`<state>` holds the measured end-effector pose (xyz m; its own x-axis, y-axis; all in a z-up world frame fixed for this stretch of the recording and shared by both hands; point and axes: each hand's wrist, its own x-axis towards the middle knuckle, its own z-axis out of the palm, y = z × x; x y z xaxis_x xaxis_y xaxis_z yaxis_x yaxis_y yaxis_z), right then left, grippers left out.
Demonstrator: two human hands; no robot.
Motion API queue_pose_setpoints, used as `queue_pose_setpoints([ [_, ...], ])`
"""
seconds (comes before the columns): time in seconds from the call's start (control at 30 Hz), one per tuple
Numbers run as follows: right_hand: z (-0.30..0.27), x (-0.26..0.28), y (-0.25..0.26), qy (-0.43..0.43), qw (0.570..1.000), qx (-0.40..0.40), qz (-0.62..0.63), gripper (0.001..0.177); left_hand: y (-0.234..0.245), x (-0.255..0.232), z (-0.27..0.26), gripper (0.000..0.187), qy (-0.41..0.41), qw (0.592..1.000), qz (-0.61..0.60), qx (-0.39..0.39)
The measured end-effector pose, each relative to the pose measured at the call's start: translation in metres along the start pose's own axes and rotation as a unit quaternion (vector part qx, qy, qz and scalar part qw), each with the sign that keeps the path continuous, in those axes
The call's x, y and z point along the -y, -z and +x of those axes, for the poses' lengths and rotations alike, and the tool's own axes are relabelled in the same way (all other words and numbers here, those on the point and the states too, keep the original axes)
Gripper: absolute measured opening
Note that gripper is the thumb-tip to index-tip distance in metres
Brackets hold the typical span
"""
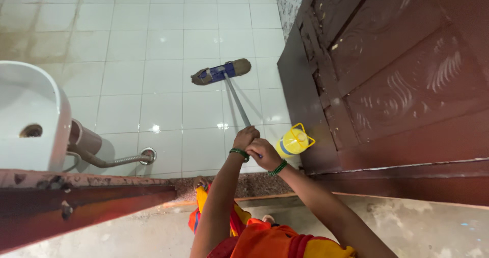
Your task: The person pushes a flat cleaning tool across a tiled bathroom floor, moving liquid and debris towards a drain while standing and walking around the room.
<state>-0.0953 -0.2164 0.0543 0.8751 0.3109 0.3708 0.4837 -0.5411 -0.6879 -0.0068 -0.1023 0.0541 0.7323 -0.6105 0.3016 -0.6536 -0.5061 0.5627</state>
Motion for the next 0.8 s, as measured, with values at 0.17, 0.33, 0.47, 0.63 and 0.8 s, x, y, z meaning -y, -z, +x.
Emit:
queue_pose_setpoints([
  [0.17,-0.052,0.049,0.028,0.027,0.999,-0.032,-0.03,0.005,-0.047,-0.037,-0.048,0.009,-0.001,1.0,0.012,0.002],
  [0.33,-0.125,0.111,0.082,-0.043,0.993,-0.108,-0.013,0.004,-0.078,-0.108,-0.09,0.021,-0.075,0.997,0.024,0.0],
  [0.47,-0.18,0.141,0.13,-0.082,0.976,-0.169,0.112,0.018,-0.053,-0.203,-0.096,0.026,-0.065,0.996,-0.056,0.008],
  [0.63,-0.188,0.192,0.155,0.068,0.939,-0.283,0.185,0.02,-0.033,-0.271,-0.115,0.028,-0.053,0.99,-0.129,0.023],
  [0.8,-0.159,0.212,0.125,0.195,0.89,-0.329,0.249,0.033,-0.019,-0.256,-0.138,0.028,-0.128,0.966,-0.222,-0.039],
])
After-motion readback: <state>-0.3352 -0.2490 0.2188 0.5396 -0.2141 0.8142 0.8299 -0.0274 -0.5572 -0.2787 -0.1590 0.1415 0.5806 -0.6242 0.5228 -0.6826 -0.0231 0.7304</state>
